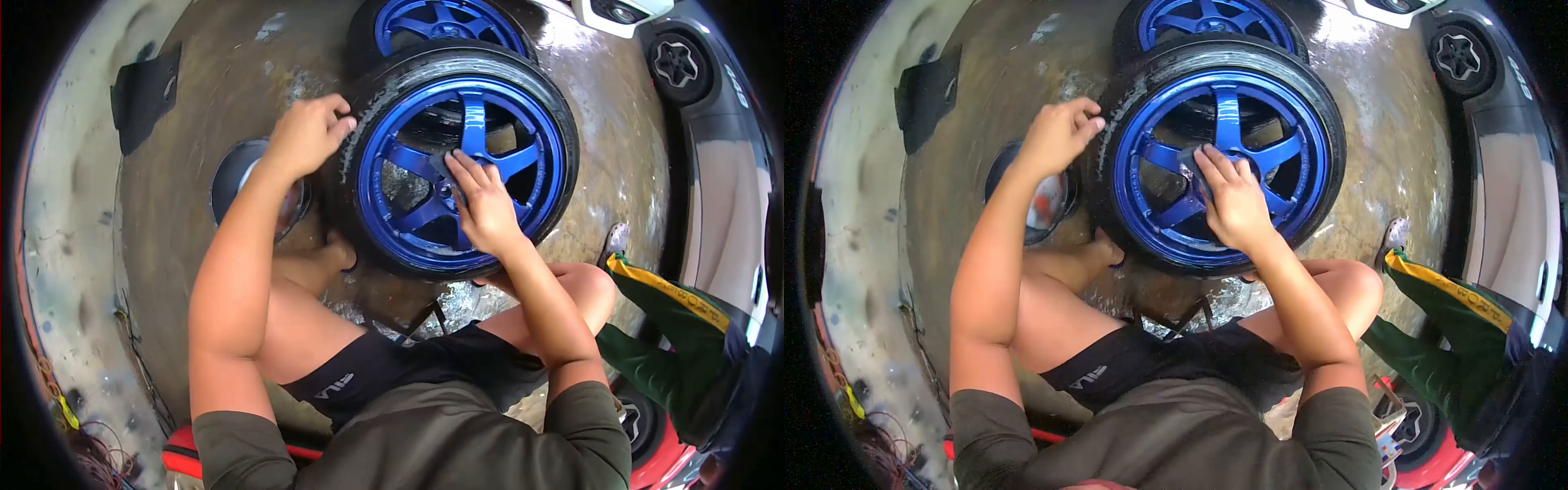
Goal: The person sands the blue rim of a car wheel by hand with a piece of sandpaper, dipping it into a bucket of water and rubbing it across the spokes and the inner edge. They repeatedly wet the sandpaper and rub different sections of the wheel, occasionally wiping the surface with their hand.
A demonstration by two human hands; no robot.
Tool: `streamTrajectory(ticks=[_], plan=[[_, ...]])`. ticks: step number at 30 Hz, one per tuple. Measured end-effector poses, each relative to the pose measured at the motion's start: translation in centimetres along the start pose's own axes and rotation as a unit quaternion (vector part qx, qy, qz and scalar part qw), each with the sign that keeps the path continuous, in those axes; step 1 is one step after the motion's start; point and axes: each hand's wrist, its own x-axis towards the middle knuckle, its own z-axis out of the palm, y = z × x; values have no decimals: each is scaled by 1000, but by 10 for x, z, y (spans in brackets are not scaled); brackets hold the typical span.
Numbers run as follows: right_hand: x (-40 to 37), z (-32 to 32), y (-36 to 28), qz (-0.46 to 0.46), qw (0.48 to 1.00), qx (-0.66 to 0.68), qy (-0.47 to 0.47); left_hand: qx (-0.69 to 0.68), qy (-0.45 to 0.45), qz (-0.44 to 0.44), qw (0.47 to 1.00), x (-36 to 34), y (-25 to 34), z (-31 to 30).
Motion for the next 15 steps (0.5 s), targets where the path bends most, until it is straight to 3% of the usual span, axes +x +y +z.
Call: streamTrajectory(ticks=[3,5,7,8,10,12,15], plan=[[25,42,7,62,972,-211,-86,-45,38,-8,998,2,-16,-20],[31,69,-8,128,982,-125,-54,-56,36,-23,998,-1,-20,-28],[43,72,-18,193,962,193,6,-59,39,-24,997,0,-21,-34],[47,75,-23,215,939,267,-9,-58,32,-14,998,0,-17,-35],[61,83,-32,185,949,254,-12,-56,25,9,998,6,-15,-30],[64,105,-44,77,996,36,17,-55,21,28,998,9,-14,-23],[28,118,-63,-10,995,-88,-45,-70,20,16,997,10,-7,-24]])
